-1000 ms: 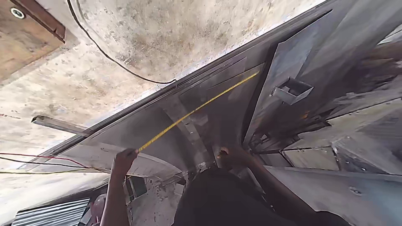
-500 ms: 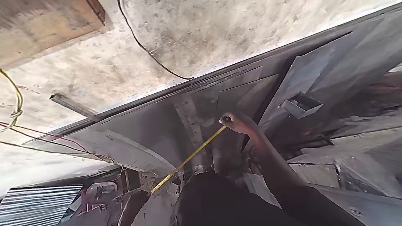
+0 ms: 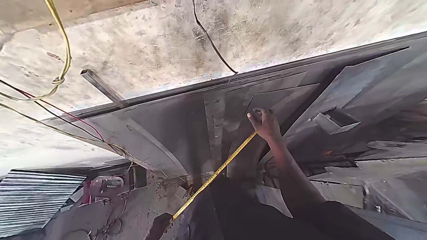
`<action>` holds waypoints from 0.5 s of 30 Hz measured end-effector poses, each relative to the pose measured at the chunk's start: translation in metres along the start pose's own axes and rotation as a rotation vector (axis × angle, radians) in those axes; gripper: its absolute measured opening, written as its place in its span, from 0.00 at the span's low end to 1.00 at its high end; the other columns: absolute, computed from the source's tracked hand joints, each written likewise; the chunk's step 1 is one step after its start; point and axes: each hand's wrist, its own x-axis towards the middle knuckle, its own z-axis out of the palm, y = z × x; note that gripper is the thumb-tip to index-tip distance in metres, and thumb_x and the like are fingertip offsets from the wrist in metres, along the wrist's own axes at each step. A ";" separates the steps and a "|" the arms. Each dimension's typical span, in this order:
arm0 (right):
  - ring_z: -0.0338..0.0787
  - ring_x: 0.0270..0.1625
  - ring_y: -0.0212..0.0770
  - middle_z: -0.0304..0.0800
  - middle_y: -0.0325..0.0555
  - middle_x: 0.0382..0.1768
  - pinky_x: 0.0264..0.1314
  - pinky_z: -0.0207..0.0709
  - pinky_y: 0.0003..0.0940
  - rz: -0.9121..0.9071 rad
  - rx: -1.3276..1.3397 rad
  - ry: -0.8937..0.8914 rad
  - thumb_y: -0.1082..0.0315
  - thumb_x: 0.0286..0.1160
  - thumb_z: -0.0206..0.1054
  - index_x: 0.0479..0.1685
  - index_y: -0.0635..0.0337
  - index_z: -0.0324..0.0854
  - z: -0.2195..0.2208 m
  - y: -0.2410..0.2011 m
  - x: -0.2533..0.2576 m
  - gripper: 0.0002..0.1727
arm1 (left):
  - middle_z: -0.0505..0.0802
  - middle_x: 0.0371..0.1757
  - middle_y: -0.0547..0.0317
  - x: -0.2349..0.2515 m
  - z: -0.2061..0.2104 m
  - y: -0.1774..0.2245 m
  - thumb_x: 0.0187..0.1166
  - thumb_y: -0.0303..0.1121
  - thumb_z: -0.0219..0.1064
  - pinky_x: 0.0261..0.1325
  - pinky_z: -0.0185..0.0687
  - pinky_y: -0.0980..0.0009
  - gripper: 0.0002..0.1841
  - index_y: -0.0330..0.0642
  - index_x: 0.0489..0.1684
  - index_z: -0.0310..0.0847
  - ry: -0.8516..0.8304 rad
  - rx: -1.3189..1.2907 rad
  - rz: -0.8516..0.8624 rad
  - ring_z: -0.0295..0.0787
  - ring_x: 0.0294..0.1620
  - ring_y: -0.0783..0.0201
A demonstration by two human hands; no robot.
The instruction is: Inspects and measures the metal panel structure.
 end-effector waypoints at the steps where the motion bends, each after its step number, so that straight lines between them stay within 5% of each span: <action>1: 0.90 0.53 0.56 0.90 0.56 0.55 0.56 0.82 0.62 0.022 0.100 -0.048 0.42 0.85 0.61 0.68 0.54 0.80 0.007 -0.003 -0.002 0.27 | 0.93 0.32 0.60 -0.001 0.000 0.001 0.77 0.33 0.67 0.37 0.84 0.71 0.11 0.33 0.46 0.89 0.004 0.022 0.008 0.85 0.29 0.72; 2: 0.91 0.43 0.53 0.91 0.55 0.48 0.49 0.84 0.57 0.054 0.237 -0.105 0.45 0.87 0.61 0.66 0.56 0.82 0.015 -0.008 -0.006 0.25 | 0.93 0.33 0.58 0.000 -0.002 -0.001 0.77 0.33 0.69 0.40 0.85 0.68 0.12 0.33 0.46 0.89 0.015 0.053 0.027 0.86 0.31 0.70; 5: 0.92 0.41 0.45 0.92 0.52 0.47 0.48 0.87 0.48 0.065 0.448 -0.221 0.50 0.91 0.57 0.64 0.58 0.83 0.036 -0.054 -0.034 0.22 | 0.96 0.44 0.54 0.003 -0.023 0.000 0.75 0.32 0.73 0.54 0.89 0.61 0.13 0.35 0.51 0.90 0.025 0.113 0.101 0.92 0.43 0.66; 8: 0.91 0.38 0.39 0.91 0.45 0.38 0.46 0.88 0.42 -0.182 0.427 -0.316 0.53 0.89 0.58 0.57 0.58 0.85 0.084 -0.120 -0.088 0.19 | 0.95 0.55 0.50 0.012 -0.044 0.017 0.71 0.35 0.77 0.65 0.86 0.54 0.20 0.38 0.61 0.87 0.039 0.180 0.139 0.92 0.55 0.59; 10: 0.91 0.52 0.40 0.92 0.49 0.51 0.61 0.85 0.42 -0.476 0.410 -0.596 0.56 0.89 0.58 0.67 0.61 0.82 0.124 -0.163 -0.140 0.21 | 0.94 0.52 0.52 0.025 -0.048 0.032 0.63 0.40 0.79 0.58 0.87 0.56 0.29 0.39 0.66 0.84 0.065 0.131 0.198 0.91 0.50 0.61; 12: 0.85 0.73 0.49 0.85 0.55 0.70 0.78 0.74 0.51 -0.791 0.321 -0.855 0.56 0.87 0.62 0.80 0.61 0.74 0.165 -0.192 -0.181 0.27 | 0.94 0.48 0.54 0.035 -0.047 0.058 0.57 0.40 0.79 0.52 0.89 0.59 0.34 0.39 0.69 0.81 0.058 0.039 0.276 0.92 0.45 0.63; 15: 0.70 0.86 0.52 0.72 0.50 0.84 0.87 0.62 0.58 -0.848 0.125 -0.778 0.44 0.86 0.60 0.88 0.51 0.66 0.184 -0.214 -0.191 0.35 | 0.94 0.50 0.52 0.022 -0.063 0.099 0.63 0.39 0.78 0.55 0.89 0.59 0.33 0.36 0.71 0.77 -0.007 0.041 0.349 0.92 0.47 0.62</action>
